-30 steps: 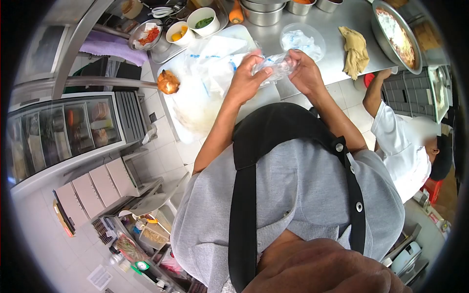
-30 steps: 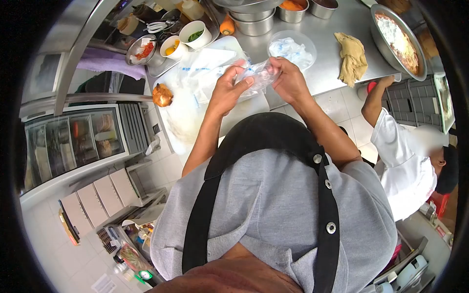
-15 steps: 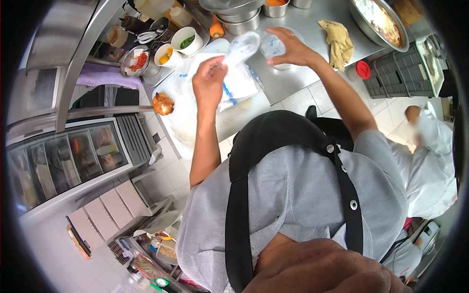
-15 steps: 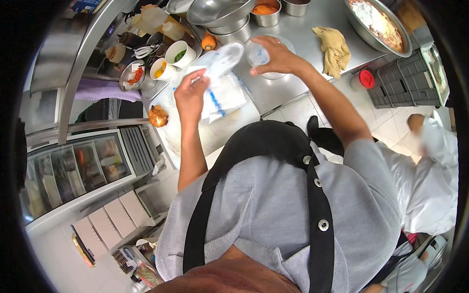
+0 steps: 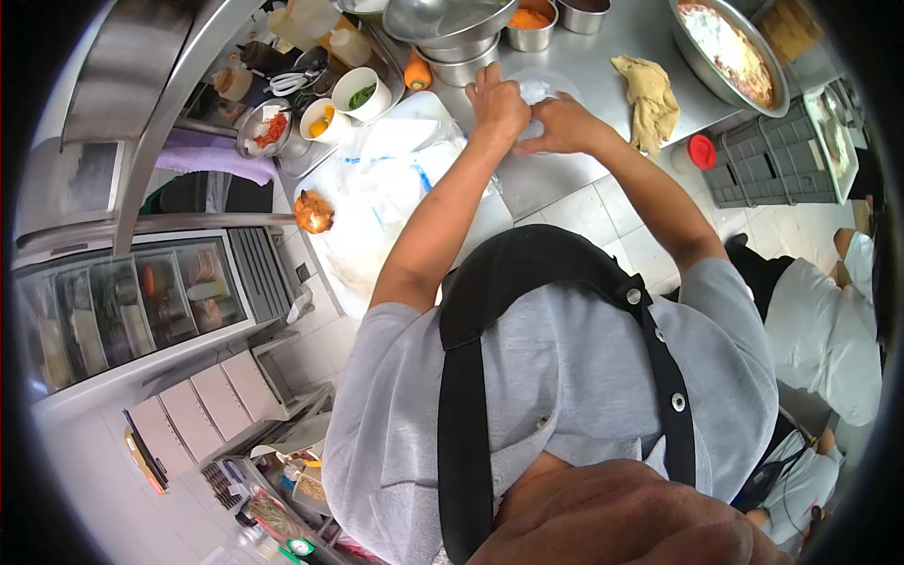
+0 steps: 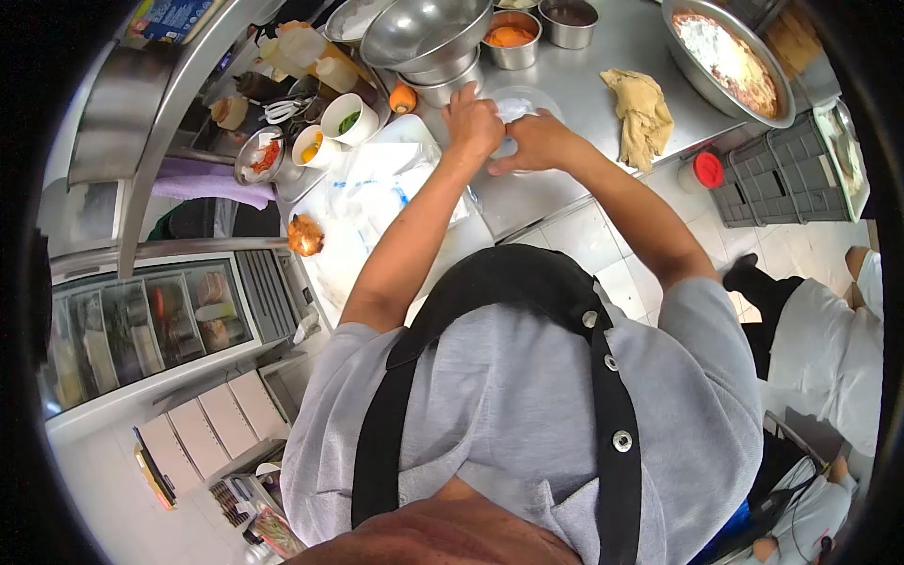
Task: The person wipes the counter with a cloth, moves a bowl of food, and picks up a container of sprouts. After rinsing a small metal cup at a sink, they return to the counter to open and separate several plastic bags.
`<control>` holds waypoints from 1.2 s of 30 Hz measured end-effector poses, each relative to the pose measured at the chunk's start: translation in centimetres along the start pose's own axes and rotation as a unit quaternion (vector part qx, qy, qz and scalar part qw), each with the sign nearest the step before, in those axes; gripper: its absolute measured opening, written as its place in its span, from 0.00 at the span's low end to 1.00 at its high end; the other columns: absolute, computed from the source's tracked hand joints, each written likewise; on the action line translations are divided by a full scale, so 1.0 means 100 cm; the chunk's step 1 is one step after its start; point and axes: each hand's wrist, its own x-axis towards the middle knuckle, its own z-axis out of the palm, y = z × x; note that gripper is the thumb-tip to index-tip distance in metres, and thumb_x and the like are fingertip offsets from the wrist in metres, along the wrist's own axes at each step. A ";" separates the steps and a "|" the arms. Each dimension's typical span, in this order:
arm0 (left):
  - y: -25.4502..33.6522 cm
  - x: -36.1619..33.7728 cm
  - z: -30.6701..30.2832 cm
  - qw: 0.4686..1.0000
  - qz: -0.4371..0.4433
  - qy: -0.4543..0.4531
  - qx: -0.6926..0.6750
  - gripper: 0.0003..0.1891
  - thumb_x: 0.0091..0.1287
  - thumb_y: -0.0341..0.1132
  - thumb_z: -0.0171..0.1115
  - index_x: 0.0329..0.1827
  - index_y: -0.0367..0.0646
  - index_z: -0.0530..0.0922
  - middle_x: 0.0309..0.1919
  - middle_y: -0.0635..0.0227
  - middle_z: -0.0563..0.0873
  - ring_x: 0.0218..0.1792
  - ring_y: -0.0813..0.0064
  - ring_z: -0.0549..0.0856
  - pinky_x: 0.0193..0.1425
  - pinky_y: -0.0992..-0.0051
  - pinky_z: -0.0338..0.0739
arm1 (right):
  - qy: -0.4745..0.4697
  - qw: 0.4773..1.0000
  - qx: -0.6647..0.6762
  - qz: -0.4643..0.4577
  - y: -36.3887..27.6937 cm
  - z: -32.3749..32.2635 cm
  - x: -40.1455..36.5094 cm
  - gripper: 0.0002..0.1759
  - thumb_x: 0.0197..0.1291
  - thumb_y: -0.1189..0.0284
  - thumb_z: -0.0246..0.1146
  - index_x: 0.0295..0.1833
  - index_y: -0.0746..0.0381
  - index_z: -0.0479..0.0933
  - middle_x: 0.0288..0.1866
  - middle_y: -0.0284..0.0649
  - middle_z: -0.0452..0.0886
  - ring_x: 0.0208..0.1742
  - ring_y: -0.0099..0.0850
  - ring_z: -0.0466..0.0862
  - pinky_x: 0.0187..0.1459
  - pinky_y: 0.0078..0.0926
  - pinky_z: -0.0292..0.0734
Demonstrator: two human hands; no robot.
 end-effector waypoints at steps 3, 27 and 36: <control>-0.022 0.003 0.045 0.993 -0.088 -0.073 0.017 0.18 0.55 0.31 0.58 0.49 0.44 0.84 0.72 0.50 0.57 0.73 0.52 0.53 0.72 0.43 0.45 | 0.135 0.990 0.016 -0.040 0.011 0.003 -0.013 0.45 0.42 0.42 0.68 0.58 0.66 0.74 0.58 0.53 0.76 0.63 0.46 0.72 0.66 0.43 0.59; -0.105 -0.069 -0.180 0.911 -0.130 -0.040 -0.389 0.08 0.62 0.30 0.65 0.41 0.38 0.78 0.33 0.74 0.83 0.36 0.85 0.79 0.41 0.83 0.72 | 0.153 0.790 0.572 -0.155 -0.106 0.004 0.065 0.33 0.56 0.59 0.68 0.61 0.69 0.70 0.60 0.42 0.76 0.60 0.34 0.75 0.61 0.34 0.69; -0.123 -0.077 -0.147 0.921 -0.086 -0.016 -0.380 0.21 0.57 0.31 0.70 0.52 0.35 0.74 0.45 0.67 0.82 0.46 0.79 0.79 0.51 0.78 0.73 | -0.067 0.788 0.611 -0.039 -0.080 -0.004 0.048 0.10 0.62 0.65 0.63 0.42 0.60 0.80 0.35 0.28 0.81 0.35 0.15 0.77 0.40 0.17 0.72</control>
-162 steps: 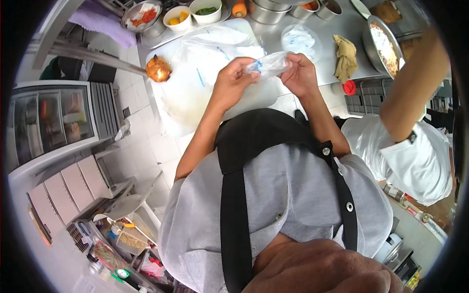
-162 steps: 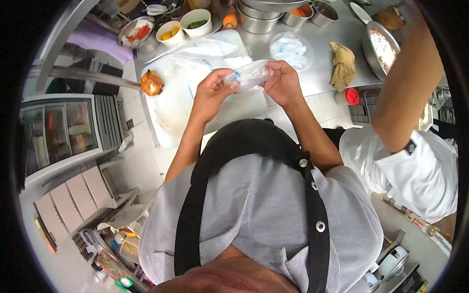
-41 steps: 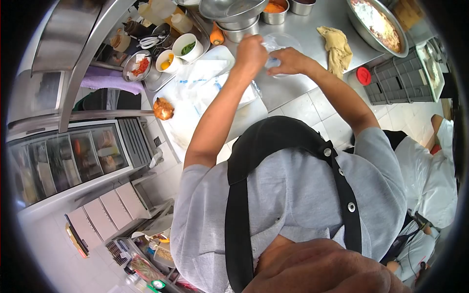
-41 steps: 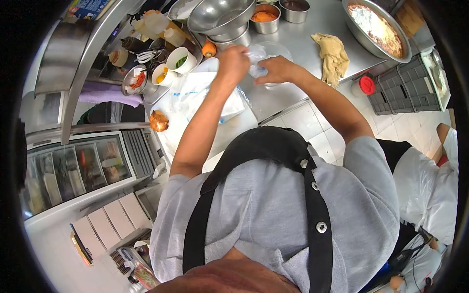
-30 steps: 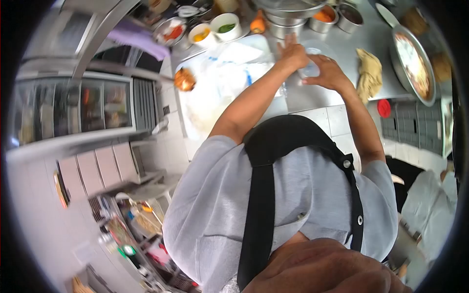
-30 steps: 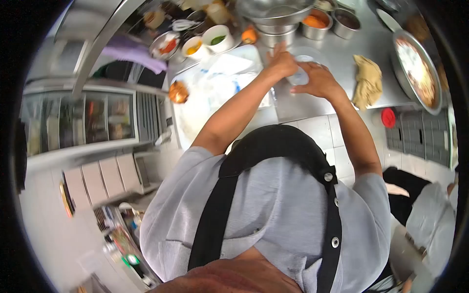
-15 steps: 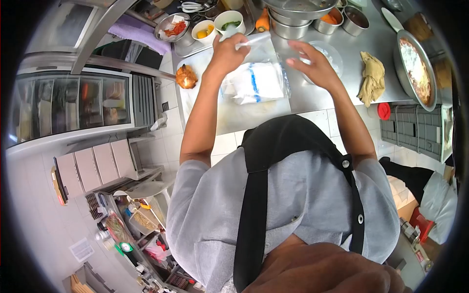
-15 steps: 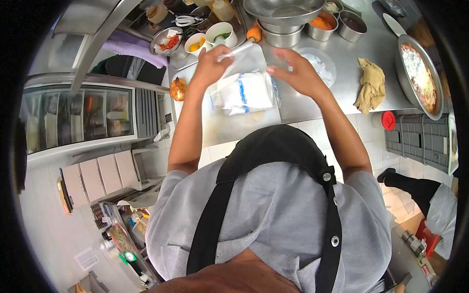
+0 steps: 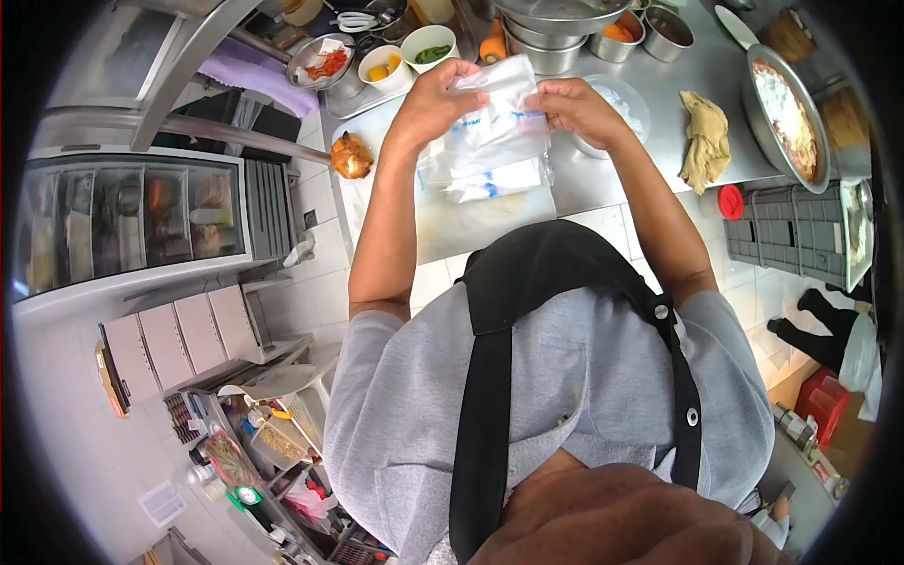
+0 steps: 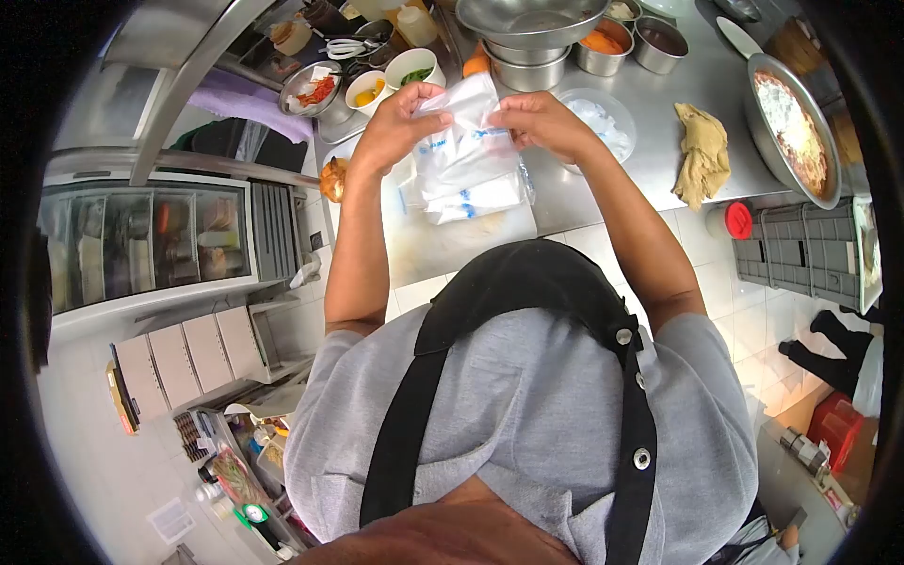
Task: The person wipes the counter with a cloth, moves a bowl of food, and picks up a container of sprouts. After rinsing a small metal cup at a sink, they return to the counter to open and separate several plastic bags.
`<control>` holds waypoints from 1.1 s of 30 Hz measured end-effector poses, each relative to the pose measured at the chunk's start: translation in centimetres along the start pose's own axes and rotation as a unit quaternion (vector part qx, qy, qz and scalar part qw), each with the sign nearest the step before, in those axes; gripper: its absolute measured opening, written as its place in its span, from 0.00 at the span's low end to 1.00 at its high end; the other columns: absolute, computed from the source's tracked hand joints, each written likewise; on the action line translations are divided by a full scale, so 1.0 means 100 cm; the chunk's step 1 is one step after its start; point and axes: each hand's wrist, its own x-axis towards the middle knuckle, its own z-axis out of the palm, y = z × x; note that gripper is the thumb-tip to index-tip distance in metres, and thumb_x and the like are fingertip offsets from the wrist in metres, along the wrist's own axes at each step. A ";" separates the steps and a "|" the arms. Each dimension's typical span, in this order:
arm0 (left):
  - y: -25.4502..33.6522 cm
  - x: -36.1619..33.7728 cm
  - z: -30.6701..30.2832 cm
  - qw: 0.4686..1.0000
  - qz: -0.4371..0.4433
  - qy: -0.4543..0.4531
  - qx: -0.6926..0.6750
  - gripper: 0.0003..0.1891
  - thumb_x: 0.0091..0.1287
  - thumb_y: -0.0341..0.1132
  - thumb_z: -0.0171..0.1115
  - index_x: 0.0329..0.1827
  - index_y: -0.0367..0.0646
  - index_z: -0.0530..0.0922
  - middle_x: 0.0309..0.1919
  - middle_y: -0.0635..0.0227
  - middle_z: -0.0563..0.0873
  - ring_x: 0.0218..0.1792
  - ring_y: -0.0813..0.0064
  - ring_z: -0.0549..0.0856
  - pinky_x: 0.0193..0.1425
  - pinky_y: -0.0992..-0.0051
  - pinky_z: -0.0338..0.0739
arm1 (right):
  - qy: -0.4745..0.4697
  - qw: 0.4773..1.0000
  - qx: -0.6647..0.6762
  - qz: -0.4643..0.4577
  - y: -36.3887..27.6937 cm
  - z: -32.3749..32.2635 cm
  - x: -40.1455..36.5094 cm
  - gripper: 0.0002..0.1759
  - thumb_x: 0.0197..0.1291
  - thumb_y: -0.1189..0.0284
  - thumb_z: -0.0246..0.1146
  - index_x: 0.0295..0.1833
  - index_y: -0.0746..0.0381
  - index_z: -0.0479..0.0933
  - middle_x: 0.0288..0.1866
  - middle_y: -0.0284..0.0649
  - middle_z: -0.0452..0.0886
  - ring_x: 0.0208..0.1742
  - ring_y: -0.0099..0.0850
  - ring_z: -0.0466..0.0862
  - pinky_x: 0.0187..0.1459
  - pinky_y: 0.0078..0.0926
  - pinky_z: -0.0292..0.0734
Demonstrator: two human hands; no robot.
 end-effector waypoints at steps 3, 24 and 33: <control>0.017 -0.011 0.016 0.940 0.132 0.172 0.264 0.27 0.54 0.36 0.73 0.55 0.35 0.75 0.47 0.58 0.81 0.47 0.68 0.80 0.54 0.72 0.73 | 0.055 0.998 -0.021 -0.008 -0.001 0.006 -0.004 0.08 0.60 0.68 0.65 0.38 0.61 0.81 0.33 0.28 0.81 0.34 0.16 0.77 0.39 0.16 0.71; 0.038 -0.050 0.082 0.991 0.035 0.103 0.081 0.22 0.54 0.40 0.73 0.46 0.36 0.79 0.40 0.56 0.82 0.38 0.62 0.81 0.43 0.69 0.76 | 0.155 0.980 0.083 -0.095 0.025 0.012 -0.019 0.10 0.57 0.71 0.68 0.41 0.66 0.80 0.34 0.37 0.84 0.35 0.22 0.80 0.39 0.19 0.75; 0.007 -0.031 0.092 0.982 -0.053 0.013 -0.182 0.08 0.64 0.29 0.62 0.45 0.36 0.79 0.31 0.70 0.82 0.31 0.80 0.80 0.35 0.80 0.75 | 0.221 0.968 0.055 -0.109 0.027 0.012 -0.031 0.12 0.55 0.65 0.71 0.36 0.62 0.80 0.29 0.29 0.80 0.29 0.17 0.75 0.33 0.17 0.70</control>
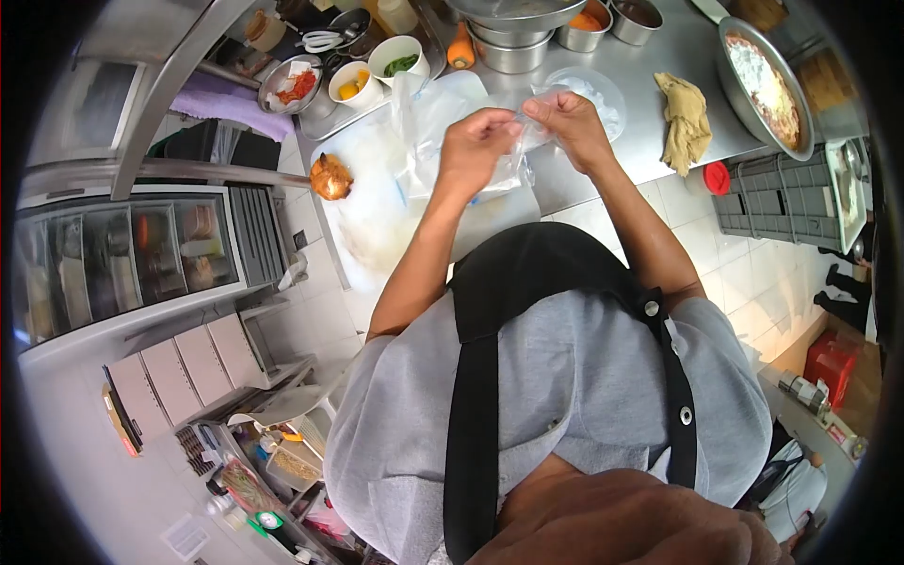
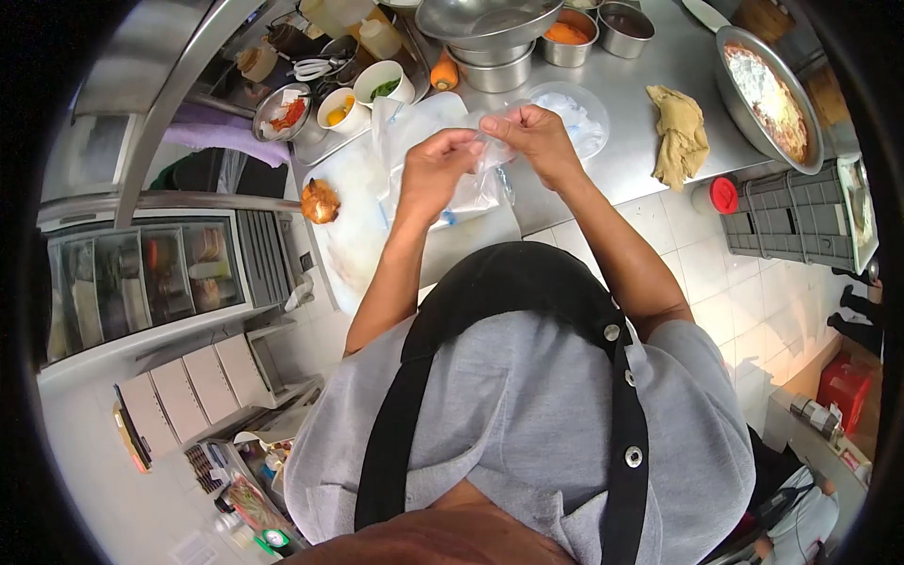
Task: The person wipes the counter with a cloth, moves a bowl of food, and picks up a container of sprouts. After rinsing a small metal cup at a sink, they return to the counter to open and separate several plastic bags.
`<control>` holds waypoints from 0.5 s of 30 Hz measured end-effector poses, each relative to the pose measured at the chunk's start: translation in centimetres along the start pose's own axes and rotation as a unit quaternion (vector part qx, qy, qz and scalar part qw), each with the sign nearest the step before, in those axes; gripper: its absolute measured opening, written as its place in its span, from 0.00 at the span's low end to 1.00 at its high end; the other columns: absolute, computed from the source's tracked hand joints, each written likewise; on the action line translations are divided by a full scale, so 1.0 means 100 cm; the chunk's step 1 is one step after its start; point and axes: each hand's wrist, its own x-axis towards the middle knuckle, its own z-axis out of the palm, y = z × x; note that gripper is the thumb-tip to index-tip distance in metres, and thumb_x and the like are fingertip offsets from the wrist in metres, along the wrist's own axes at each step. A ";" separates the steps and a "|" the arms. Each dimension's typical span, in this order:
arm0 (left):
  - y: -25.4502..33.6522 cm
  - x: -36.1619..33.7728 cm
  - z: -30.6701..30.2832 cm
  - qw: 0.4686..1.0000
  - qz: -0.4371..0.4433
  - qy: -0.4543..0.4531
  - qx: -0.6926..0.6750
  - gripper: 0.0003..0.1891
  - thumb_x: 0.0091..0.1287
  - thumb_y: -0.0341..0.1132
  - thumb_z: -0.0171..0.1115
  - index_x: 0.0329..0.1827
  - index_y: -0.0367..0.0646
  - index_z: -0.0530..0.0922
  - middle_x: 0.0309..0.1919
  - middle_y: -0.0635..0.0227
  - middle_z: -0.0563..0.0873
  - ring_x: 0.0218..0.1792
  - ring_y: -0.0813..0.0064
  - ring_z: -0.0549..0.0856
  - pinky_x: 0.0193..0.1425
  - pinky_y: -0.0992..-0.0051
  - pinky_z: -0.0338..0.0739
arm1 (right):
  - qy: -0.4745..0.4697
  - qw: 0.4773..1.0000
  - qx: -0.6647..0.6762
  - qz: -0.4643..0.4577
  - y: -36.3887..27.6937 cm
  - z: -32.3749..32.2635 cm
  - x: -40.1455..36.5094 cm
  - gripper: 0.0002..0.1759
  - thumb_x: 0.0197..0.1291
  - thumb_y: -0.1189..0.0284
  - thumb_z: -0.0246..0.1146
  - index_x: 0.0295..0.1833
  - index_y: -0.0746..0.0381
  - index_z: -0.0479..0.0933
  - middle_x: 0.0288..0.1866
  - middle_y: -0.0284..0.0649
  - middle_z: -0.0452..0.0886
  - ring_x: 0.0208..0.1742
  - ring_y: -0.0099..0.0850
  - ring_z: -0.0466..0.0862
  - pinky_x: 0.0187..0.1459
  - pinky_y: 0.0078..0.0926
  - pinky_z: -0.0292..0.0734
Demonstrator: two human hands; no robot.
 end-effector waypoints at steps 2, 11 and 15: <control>0.002 -0.002 -0.010 0.996 -0.038 0.052 -0.065 0.05 0.65 0.27 0.59 0.42 0.38 0.78 0.33 0.68 0.82 0.31 0.78 0.82 0.34 0.77 0.78 | -0.002 0.998 0.051 0.027 -0.013 0.003 -0.008 0.12 0.56 0.64 0.70 0.34 0.60 0.79 0.28 0.28 0.80 0.28 0.16 0.74 0.31 0.16 0.69; 0.012 -0.028 -0.004 0.994 -0.097 -0.036 -0.029 0.15 0.61 0.35 0.67 0.43 0.36 0.73 0.34 0.65 0.80 0.33 0.76 0.81 0.33 0.75 0.78 | -0.027 0.998 -0.057 -0.005 0.001 0.010 -0.025 0.20 0.59 0.63 0.68 0.20 0.55 0.67 0.21 0.22 0.65 0.25 0.13 0.59 0.24 0.16 0.52; -0.021 -0.020 -0.012 0.987 -0.031 0.013 0.155 0.07 0.60 0.25 0.61 0.40 0.38 0.74 0.36 0.70 0.77 0.34 0.80 0.79 0.35 0.79 0.76 | -0.042 0.994 0.096 0.021 0.000 0.009 -0.026 0.19 0.60 0.66 0.66 0.21 0.56 0.68 0.21 0.25 0.69 0.24 0.16 0.69 0.29 0.17 0.66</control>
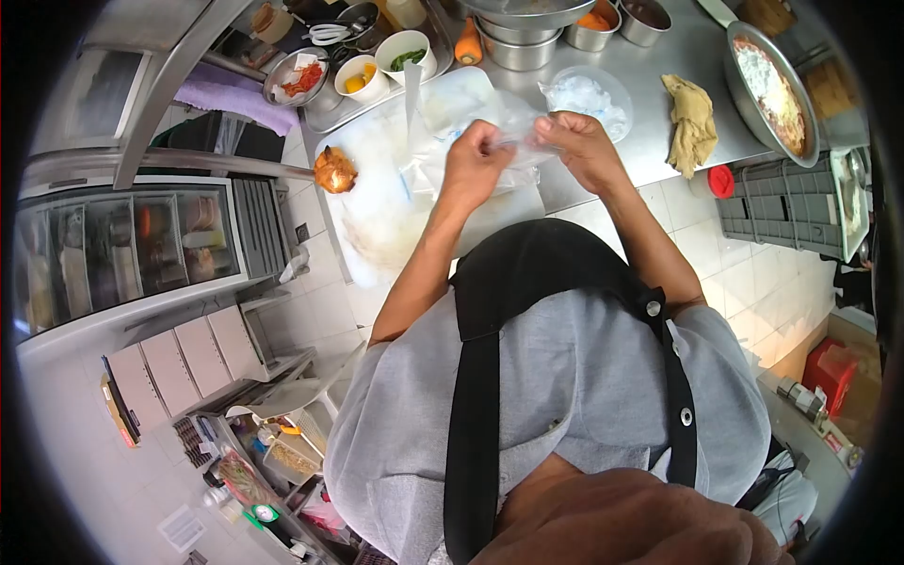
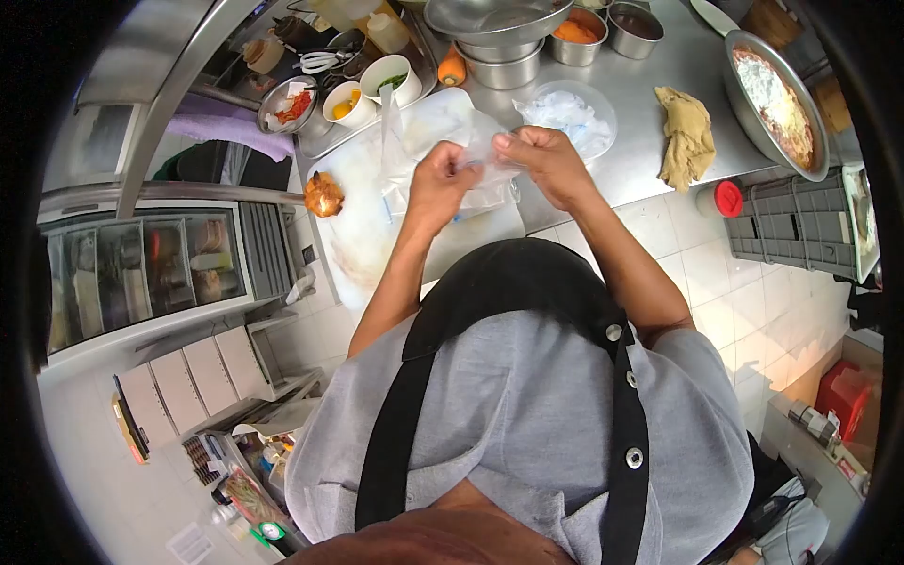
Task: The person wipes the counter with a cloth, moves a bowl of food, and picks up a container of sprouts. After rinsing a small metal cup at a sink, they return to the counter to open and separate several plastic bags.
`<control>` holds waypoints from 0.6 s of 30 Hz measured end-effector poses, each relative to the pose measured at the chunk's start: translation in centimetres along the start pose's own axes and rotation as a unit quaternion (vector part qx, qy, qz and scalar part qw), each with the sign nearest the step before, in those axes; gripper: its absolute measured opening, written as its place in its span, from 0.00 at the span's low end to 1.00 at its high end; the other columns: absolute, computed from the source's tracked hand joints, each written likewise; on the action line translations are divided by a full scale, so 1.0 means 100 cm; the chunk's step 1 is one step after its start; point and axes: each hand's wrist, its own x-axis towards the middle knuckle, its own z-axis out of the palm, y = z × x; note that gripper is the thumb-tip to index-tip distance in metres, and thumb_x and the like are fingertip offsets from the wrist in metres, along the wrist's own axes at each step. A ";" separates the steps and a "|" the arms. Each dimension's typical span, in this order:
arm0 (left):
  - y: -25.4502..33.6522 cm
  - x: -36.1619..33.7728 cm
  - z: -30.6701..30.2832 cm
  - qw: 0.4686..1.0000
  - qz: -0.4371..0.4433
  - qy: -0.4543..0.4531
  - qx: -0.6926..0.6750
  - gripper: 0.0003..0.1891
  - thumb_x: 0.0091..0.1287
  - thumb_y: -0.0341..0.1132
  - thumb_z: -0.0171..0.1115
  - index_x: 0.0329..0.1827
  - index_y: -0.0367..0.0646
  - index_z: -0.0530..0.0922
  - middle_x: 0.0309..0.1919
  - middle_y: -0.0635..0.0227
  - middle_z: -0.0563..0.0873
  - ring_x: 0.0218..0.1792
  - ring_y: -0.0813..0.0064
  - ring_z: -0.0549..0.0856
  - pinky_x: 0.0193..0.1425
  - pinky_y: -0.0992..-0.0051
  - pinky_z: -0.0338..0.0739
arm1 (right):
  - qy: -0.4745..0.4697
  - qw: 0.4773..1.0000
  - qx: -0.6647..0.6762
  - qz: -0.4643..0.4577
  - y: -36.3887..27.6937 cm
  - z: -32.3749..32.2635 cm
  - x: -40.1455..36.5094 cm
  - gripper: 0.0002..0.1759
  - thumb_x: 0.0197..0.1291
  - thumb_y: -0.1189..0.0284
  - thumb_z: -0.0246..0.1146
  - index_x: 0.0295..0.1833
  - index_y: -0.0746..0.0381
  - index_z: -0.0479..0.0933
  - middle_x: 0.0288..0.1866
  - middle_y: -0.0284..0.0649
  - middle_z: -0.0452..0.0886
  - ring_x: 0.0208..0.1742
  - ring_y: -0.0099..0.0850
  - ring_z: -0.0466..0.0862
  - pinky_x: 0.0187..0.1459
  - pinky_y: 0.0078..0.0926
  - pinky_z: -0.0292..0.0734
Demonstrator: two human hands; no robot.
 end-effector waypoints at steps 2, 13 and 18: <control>0.002 0.001 0.003 0.995 -0.025 0.033 -0.091 0.08 0.59 0.22 0.57 0.42 0.37 0.73 0.36 0.67 0.78 0.35 0.78 0.79 0.37 0.78 0.77 | -0.051 0.994 0.060 0.075 -0.014 0.000 -0.010 0.18 0.60 0.67 0.66 0.21 0.57 0.69 0.21 0.27 0.71 0.26 0.18 0.73 0.32 0.18 0.69; 0.028 -0.007 -0.018 0.893 -0.122 -0.204 -0.382 0.17 0.64 0.32 0.61 0.54 0.35 0.74 0.42 0.68 0.81 0.40 0.80 0.79 0.49 0.78 0.72 | -0.085 0.979 -0.127 0.137 -0.029 -0.027 -0.010 0.15 0.62 0.70 0.60 0.52 0.65 0.75 0.40 0.34 0.81 0.43 0.22 0.79 0.47 0.22 0.73; 0.023 -0.010 -0.005 0.956 -0.060 -0.150 -0.245 0.15 0.62 0.32 0.67 0.49 0.36 0.77 0.38 0.72 0.81 0.39 0.84 0.78 0.47 0.80 0.72 | -0.138 0.955 0.245 0.098 0.011 -0.048 -0.004 0.13 0.64 0.68 0.57 0.50 0.64 0.75 0.42 0.35 0.81 0.45 0.25 0.80 0.53 0.27 0.72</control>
